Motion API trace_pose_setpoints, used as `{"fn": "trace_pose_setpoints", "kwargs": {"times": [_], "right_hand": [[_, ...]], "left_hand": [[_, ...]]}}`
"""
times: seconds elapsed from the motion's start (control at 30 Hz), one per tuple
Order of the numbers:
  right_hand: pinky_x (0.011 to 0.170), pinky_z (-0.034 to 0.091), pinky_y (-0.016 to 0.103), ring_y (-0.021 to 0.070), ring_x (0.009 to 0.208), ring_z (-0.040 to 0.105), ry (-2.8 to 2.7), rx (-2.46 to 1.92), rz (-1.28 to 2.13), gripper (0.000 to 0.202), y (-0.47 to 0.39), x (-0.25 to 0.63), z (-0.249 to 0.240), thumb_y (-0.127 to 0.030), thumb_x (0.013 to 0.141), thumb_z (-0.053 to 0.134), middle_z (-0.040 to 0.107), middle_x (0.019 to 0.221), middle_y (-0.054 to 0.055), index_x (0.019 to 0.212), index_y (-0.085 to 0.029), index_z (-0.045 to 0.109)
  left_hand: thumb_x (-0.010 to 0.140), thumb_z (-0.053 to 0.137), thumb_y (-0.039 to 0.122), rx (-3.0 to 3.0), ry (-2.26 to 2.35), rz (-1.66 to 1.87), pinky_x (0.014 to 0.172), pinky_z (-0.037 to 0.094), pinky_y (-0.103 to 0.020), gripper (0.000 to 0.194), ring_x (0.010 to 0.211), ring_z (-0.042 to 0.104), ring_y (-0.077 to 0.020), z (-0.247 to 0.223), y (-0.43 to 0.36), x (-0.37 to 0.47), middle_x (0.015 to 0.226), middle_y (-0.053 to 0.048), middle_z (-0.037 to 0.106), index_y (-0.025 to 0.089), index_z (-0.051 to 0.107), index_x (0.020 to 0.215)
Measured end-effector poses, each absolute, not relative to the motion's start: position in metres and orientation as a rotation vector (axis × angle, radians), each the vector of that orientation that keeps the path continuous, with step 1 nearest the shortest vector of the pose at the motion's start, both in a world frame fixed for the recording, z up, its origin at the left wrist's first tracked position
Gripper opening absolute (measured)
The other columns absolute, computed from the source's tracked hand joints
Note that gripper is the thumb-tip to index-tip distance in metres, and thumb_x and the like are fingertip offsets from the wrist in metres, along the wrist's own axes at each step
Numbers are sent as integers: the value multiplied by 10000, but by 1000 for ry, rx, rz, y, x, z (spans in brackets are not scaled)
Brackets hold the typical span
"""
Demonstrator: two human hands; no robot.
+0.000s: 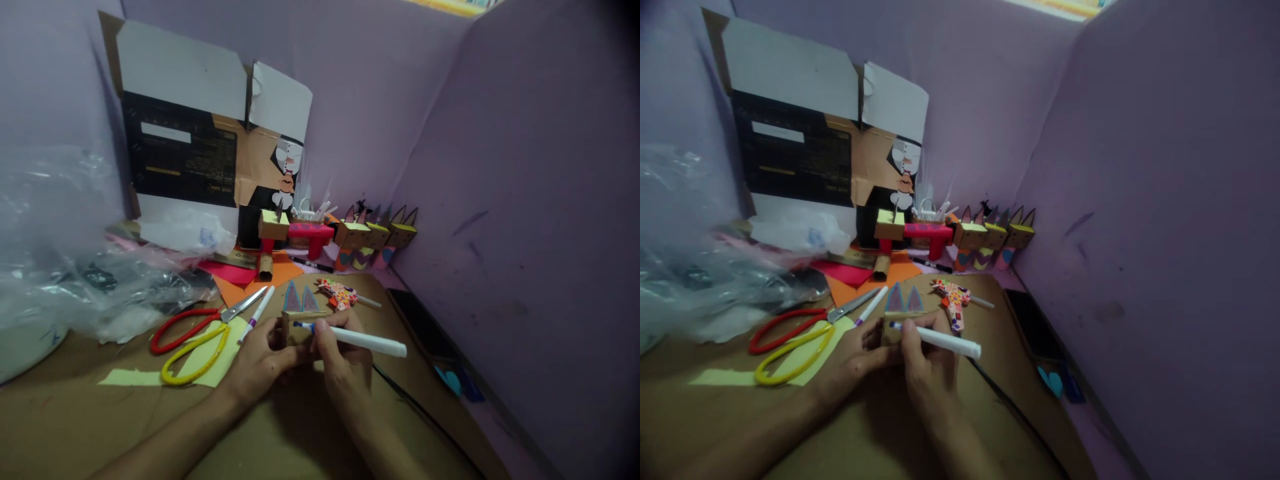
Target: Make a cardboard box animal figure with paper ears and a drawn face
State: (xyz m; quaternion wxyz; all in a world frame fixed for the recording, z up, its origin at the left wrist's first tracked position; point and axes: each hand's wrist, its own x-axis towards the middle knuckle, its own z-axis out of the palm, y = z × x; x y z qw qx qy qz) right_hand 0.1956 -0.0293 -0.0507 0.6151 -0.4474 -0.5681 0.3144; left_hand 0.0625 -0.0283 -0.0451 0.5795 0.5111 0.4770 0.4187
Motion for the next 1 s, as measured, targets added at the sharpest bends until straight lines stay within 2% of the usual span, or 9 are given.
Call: {"fn": "trace_pose_setpoints", "kwargs": {"times": [0.33, 0.53, 0.7, 1.0], "right_hand": [[481, 393, 217, 114, 502, 516, -1446, -1031, 550, 174, -32, 199, -58, -277, 865, 544, 552, 578, -46, 708, -213, 505], [500, 396, 226, 119, 526, 536, -1508, -1034, 436, 141, -33, 199, -59, -253, 870, 539, 577, 606, -40, 736, -214, 524], [483, 390, 222, 117, 521, 538, -1539, -1031, 406, 145, -33, 198, -57, -256, 877, 535, 576, 605, -37, 739, -215, 513], [470, 386, 223, 117, 503, 524, -1564, -1034, 430, 155, -31, 199, -58, -274, 886, 525, 561, 591, -36, 744, -214, 510]], "left_hand": [[593, 745, 337, 1227, 1147, 997, 553, 464, -284, 428, 695, 610, -215, -45, -29, 62, 781, -41, 658, 150, 566, 934], [617, 735, 308, 1243, 1128, 1013, 630, 487, -301, 400, 767, 635, -233, -48, -30, 61, 836, -55, 682, 157, 568, 947], [622, 732, 308, 1232, 1137, 1004, 597, 484, -287, 368, 733, 630, -223, -47, -29, 60, 763, -32, 660, 161, 558, 910], [625, 728, 289, 1232, 1153, 1013, 530, 460, -255, 361, 660, 602, -183, -48, -29, 61, 760, -19, 657, 159, 569, 923]]}}
